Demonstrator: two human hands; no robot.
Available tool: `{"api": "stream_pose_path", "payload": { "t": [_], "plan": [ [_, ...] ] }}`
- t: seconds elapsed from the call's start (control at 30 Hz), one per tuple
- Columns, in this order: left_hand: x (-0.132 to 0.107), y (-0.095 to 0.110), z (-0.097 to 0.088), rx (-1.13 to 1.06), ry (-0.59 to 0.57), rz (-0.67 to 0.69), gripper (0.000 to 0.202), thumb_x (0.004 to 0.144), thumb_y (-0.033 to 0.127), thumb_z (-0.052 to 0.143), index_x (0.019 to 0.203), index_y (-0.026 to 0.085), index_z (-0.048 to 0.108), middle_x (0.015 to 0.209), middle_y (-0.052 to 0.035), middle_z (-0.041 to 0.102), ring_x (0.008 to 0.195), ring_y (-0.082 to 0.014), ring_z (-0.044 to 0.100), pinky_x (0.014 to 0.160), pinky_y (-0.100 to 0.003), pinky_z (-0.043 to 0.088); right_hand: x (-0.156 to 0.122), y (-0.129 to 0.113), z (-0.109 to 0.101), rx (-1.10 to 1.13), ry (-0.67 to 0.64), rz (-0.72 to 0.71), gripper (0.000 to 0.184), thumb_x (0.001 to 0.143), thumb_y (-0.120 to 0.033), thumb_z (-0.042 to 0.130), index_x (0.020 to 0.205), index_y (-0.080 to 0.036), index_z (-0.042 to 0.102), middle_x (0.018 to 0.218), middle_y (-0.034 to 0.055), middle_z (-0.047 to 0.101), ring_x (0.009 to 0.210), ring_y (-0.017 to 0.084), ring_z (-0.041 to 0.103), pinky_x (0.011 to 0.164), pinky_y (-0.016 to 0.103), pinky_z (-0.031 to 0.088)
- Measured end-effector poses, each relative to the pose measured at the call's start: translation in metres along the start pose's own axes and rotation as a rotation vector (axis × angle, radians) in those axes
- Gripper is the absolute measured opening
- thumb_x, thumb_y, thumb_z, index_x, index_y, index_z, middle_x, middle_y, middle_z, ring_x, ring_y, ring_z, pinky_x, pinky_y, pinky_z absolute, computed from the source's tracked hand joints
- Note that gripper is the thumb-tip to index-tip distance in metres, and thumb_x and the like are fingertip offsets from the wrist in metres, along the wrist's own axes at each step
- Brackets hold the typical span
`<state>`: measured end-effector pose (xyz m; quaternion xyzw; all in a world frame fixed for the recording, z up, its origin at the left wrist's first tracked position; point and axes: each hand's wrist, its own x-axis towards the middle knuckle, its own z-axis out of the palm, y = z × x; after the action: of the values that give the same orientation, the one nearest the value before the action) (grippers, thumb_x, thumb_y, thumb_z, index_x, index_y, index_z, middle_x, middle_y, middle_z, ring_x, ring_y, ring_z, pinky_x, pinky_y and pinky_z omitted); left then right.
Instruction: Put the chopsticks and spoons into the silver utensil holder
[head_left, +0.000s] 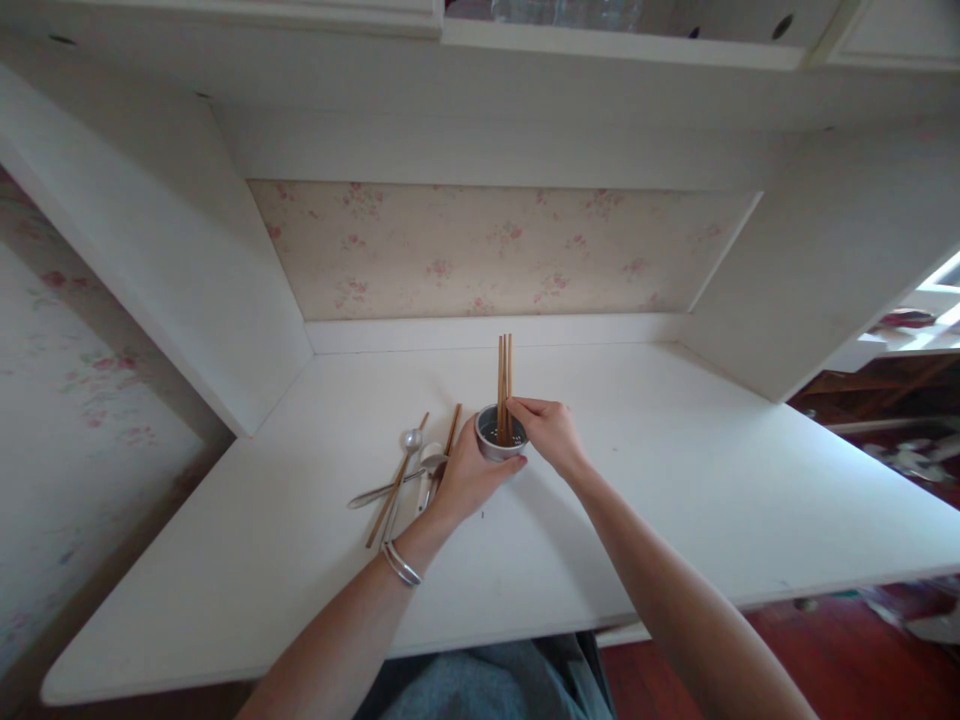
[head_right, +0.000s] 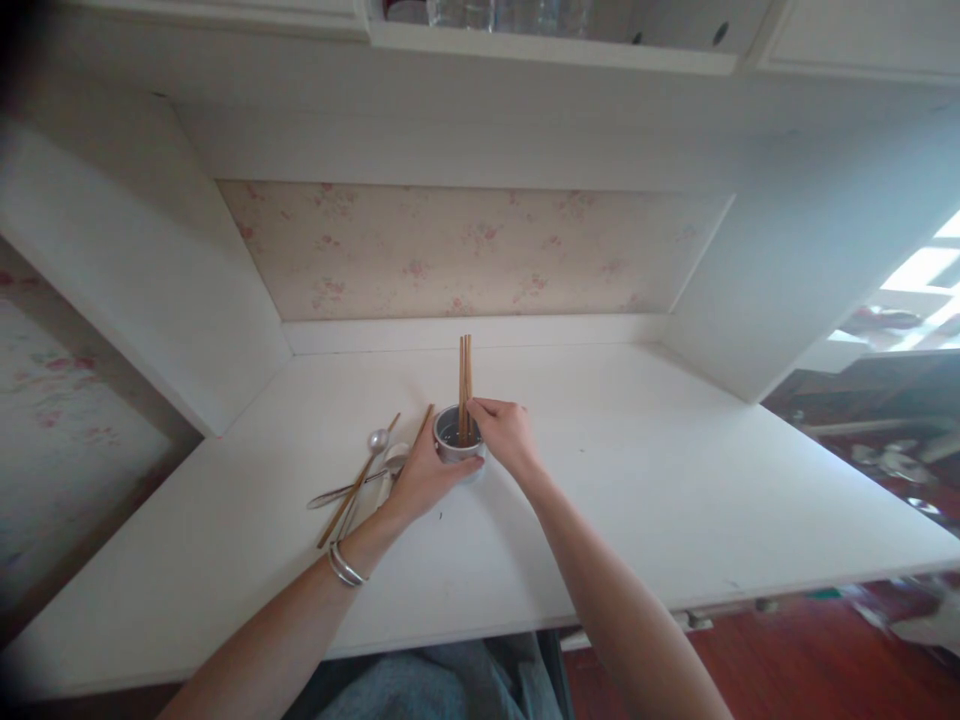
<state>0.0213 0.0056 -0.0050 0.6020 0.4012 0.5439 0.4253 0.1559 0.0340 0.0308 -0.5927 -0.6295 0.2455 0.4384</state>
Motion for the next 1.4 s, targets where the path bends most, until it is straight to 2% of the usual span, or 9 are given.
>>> {"api": "stream_pose_path", "payload": {
  "t": [0.3, 0.47, 0.7, 0.87, 1.0, 1.07, 1.17, 1.27, 1.4],
  "plan": [
    [0.001, -0.003, -0.001, 0.033, -0.006, -0.003, 0.066, 0.06, 0.02, 0.078, 0.119, 0.019, 0.049, 0.115, -0.0083, 0.061, 0.106, -0.0222, 0.058, 0.097, -0.04, 0.042, 0.002, 0.002, 0.003, 0.006, -0.005, 0.012, 0.032, 0.082, -0.045, 0.053, 0.09, -0.023, 0.075, 0.089, 0.0029, 0.074, 0.085, 0.023, 0.068, 0.078, 0.033, 0.051],
    [0.001, 0.0, -0.001, 0.035, 0.001, 0.006, 0.068, 0.059, 0.02, 0.078, 0.12, 0.019, 0.049, 0.116, -0.0086, 0.061, 0.107, -0.0223, 0.057, 0.098, -0.041, 0.041, 0.0, 0.006, 0.003, 0.144, -0.033, 0.03, 0.04, 0.08, -0.048, 0.055, 0.106, -0.021, 0.07, 0.102, 0.0045, 0.071, 0.1, 0.024, 0.064, 0.092, 0.038, 0.047],
    [-0.001, 0.017, -0.002, 0.015, -0.098, 0.048, 0.055, 0.065, 0.019, 0.073, 0.116, 0.02, 0.054, 0.114, -0.0076, 0.062, 0.103, -0.0227, 0.06, 0.091, -0.039, 0.046, -0.024, 0.018, 0.007, 0.506, -0.214, 0.024, 0.085, 0.075, -0.042, 0.067, 0.144, -0.024, 0.023, 0.136, 0.0095, 0.048, 0.118, 0.021, 0.053, 0.099, 0.036, 0.044],
    [-0.006, 0.013, -0.008, 0.177, -0.093, 0.066, 0.07, 0.059, 0.025, 0.079, 0.122, 0.022, 0.05, 0.12, -0.0087, 0.059, 0.109, -0.025, 0.056, 0.096, -0.04, 0.042, -0.033, 0.029, 0.013, 0.651, -0.271, 0.023, 0.103, 0.066, -0.036, 0.076, 0.146, -0.027, 0.012, 0.139, 0.0106, 0.043, 0.123, 0.024, 0.048, 0.105, 0.043, 0.036],
    [-0.017, 0.012, -0.033, 0.489, -0.066, 0.001, 0.088, 0.055, 0.037, 0.08, 0.132, 0.018, 0.041, 0.133, -0.0138, 0.049, 0.119, -0.0277, 0.048, 0.099, -0.041, 0.039, -0.032, 0.035, 0.016, 0.63, -0.271, -0.013, 0.109, 0.059, -0.031, 0.082, 0.145, -0.028, 0.014, 0.138, 0.01, 0.044, 0.126, 0.025, 0.045, 0.109, 0.045, 0.031],
    [-0.025, 0.019, -0.053, 0.629, -0.097, -0.048, 0.073, 0.064, 0.043, 0.073, 0.127, 0.019, 0.046, 0.127, -0.0122, 0.054, 0.11, -0.025, 0.055, 0.091, -0.037, 0.043, -0.032, 0.036, 0.018, 0.606, -0.255, -0.027, 0.109, 0.058, -0.03, 0.083, 0.144, -0.029, 0.016, 0.138, 0.0092, 0.043, 0.125, 0.026, 0.045, 0.109, 0.046, 0.03],
    [-0.04, 0.034, -0.088, 0.872, -0.117, -0.067, 0.028, 0.082, 0.043, 0.053, 0.1, 0.023, 0.061, 0.1, -0.0045, 0.066, 0.086, -0.0188, 0.062, 0.078, -0.031, 0.045, -0.033, 0.036, 0.02, 0.584, -0.246, -0.022, 0.108, 0.055, -0.03, 0.084, 0.142, -0.029, 0.02, 0.136, 0.0093, 0.045, 0.123, 0.026, 0.047, 0.109, 0.047, 0.03],
    [-0.054, 0.042, -0.12, 1.125, -0.082, -0.104, 0.026, 0.086, 0.041, 0.044, 0.081, 0.022, 0.061, 0.087, -0.0025, 0.066, 0.08, -0.0184, 0.061, 0.072, -0.029, 0.042, -0.033, 0.037, 0.022, 0.586, -0.235, -0.019, 0.104, 0.056, -0.03, 0.084, 0.14, -0.028, 0.022, 0.133, 0.0093, 0.048, 0.121, 0.026, 0.049, 0.108, 0.049, 0.031],
    [-0.054, 0.033, -0.147, 1.243, -0.109, -0.194, 0.028, 0.087, 0.04, 0.04, 0.08, 0.023, 0.061, 0.087, -0.0022, 0.067, 0.082, -0.0189, 0.062, 0.07, -0.027, 0.04, -0.032, 0.041, 0.025, 0.611, -0.245, -0.031, 0.1, 0.058, -0.029, 0.083, 0.138, -0.029, 0.024, 0.131, 0.0087, 0.05, 0.118, 0.026, 0.051, 0.106, 0.05, 0.034]
  ]
}}
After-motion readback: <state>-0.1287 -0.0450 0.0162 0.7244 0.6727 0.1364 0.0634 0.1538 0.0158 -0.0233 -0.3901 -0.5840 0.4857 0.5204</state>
